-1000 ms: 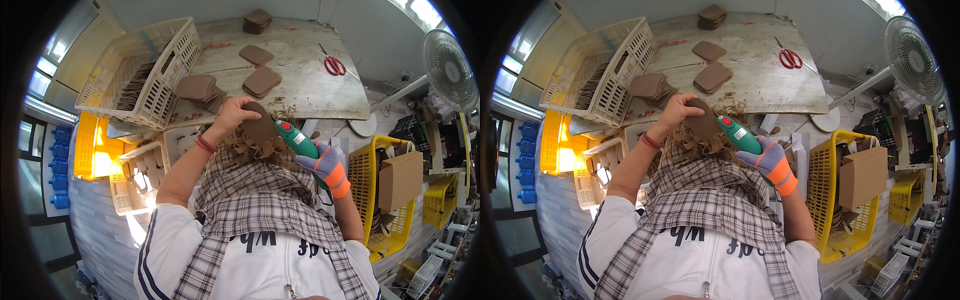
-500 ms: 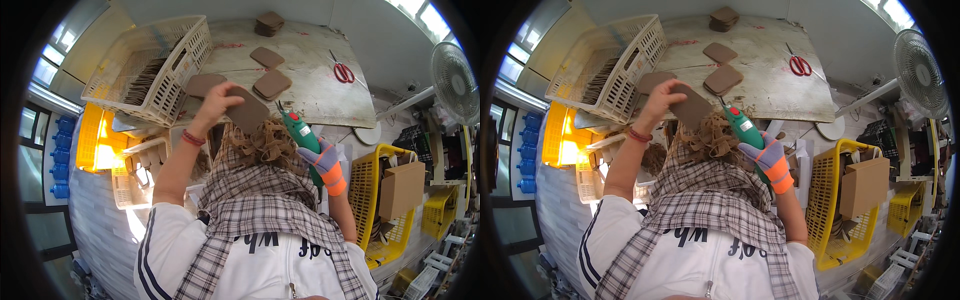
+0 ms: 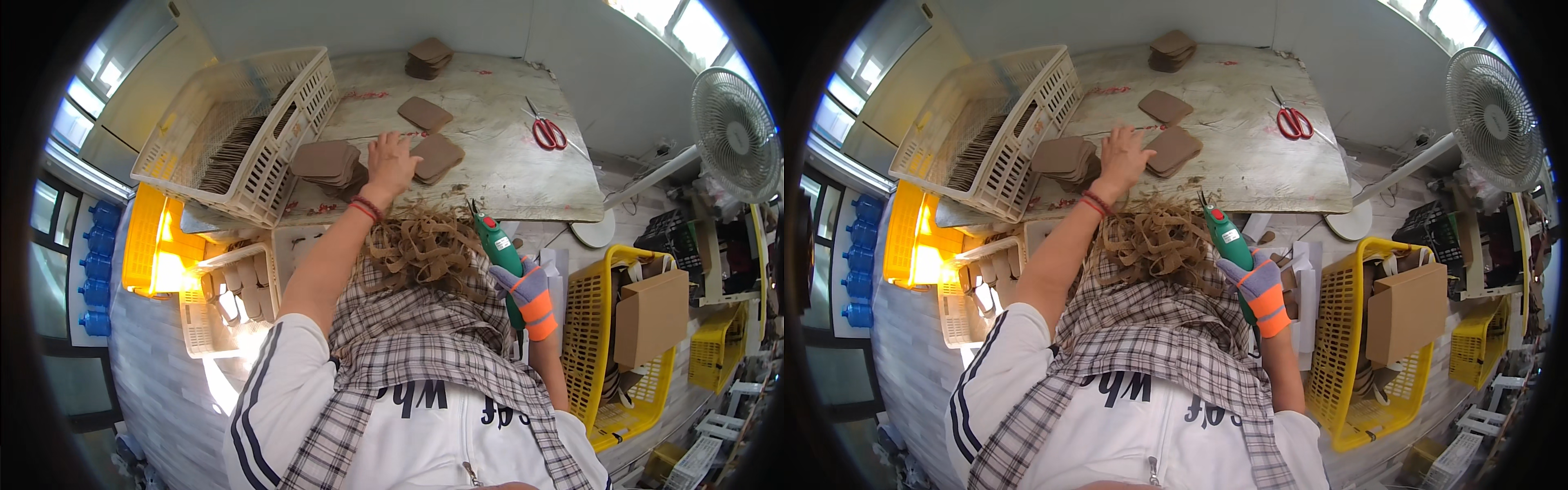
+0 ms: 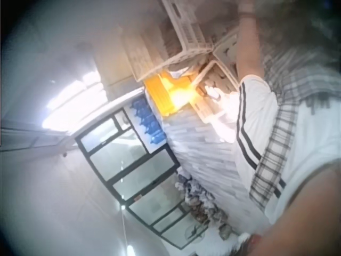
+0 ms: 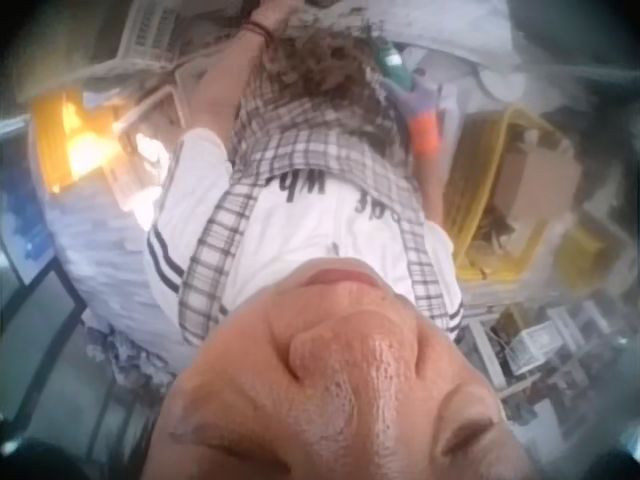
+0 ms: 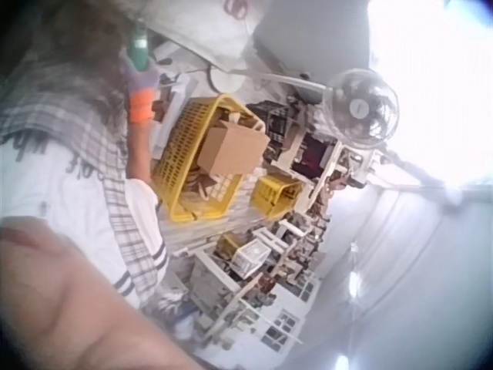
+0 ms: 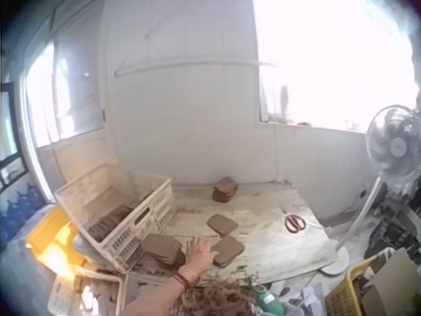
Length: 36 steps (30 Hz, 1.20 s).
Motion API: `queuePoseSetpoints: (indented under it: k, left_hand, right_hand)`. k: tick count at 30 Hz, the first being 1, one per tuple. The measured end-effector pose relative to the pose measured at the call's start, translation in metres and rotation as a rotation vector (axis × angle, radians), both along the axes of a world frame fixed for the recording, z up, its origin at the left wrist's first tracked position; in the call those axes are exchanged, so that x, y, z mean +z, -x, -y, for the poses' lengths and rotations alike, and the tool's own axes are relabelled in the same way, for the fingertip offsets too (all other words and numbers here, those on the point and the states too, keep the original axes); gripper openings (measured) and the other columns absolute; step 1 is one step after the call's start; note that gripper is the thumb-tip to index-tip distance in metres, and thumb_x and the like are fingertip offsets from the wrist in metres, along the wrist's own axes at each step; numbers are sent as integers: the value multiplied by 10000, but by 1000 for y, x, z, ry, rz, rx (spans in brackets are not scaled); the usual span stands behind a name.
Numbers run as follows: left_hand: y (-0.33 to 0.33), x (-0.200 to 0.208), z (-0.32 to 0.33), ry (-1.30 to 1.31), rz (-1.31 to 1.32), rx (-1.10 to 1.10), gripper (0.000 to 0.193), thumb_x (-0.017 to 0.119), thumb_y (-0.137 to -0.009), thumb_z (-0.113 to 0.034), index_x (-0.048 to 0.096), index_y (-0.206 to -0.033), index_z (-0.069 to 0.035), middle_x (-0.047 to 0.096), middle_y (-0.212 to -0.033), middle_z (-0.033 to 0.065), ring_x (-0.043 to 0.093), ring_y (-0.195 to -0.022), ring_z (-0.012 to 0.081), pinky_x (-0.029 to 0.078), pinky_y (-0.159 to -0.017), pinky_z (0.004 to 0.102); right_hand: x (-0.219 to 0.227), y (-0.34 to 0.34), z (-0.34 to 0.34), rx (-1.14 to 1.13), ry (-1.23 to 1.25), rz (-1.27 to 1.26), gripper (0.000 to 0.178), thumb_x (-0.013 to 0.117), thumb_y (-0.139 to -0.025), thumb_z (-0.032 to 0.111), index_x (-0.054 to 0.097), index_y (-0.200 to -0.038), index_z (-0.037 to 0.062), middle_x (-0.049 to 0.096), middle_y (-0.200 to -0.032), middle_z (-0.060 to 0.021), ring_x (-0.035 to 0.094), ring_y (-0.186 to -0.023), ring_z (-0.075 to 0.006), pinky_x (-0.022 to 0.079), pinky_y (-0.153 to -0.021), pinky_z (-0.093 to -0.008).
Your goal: The person uses a rotary tool to trim the edges of small brown cardboard pieces. They handle each piece individually, rotating it to smooth the perimeter, then place the finished pieces into a white plastic basket.
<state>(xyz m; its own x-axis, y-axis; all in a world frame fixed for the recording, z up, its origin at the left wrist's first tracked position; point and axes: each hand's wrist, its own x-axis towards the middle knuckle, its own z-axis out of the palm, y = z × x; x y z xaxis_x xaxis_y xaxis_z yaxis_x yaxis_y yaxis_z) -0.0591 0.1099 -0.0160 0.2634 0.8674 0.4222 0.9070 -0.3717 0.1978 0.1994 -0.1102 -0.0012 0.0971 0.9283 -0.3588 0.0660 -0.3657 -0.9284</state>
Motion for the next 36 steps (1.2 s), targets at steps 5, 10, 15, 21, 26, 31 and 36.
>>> queuePoseSetpoints:
  k: [5,10,15,21,26,31,36]
  left_hand:
    - [-24,-43,-11,156,93,127,483,695,-791,-291,535,-1152,-12,466,-1246,132,388,-1190,306,311,-974,455]
    - [-34,-21,5,180,322,84,355,735,-756,-181,519,-993,-30,522,-1103,123,449,-1068,295,360,-887,459]
    - [-40,-22,13,496,1135,-35,289,697,-799,-99,524,-1016,-19,605,-985,87,565,-930,260,460,-788,413]
    - [-75,10,51,702,2258,-238,316,596,-861,3,519,-1164,-40,596,-1091,73,576,-987,240,475,-885,393]
    - [-89,15,62,766,2474,-194,366,610,-855,-6,482,-1194,-58,567,-1154,83,543,-1060,254,441,-934,419]
    - [-95,14,67,785,2533,-200,365,612,-858,-14,482,-1195,-58,566,-1156,84,534,-1071,258,435,-927,427]
    - [-97,16,76,843,2529,-182,368,602,-863,-9,476,-1204,-64,544,-1197,80,525,-1095,247,429,-949,422]
  right_hand:
    - [-17,-10,4,14,6,95,434,786,-746,245,561,-989,-35,633,-719,-57,575,-552,-86,451,-485,-226]
    - [-19,-10,2,-51,14,-29,427,792,-740,249,577,-982,-29,635,-737,-48,574,-564,-81,456,-482,-223]
    - [-14,-6,-7,-71,-40,-25,429,786,-747,228,578,-1015,-34,635,-758,-44,568,-571,-71,459,-468,-217]
    - [7,4,-16,-112,-100,-15,403,766,-762,227,575,-999,-37,632,-724,-51,575,-537,-88,456,-461,-223]
    - [20,12,-18,-135,-132,-38,430,771,-756,234,562,-1010,-43,626,-702,-50,570,-519,-90,454,-457,-225]
    - [25,15,-15,-135,-121,-52,430,775,-752,228,560,-1012,-39,628,-705,-50,571,-527,-90,452,-457,-227]
    - [30,16,-12,-123,-116,-56,403,772,-755,211,564,-1006,-27,627,-698,-47,569,-528,-86,450,-459,-227]
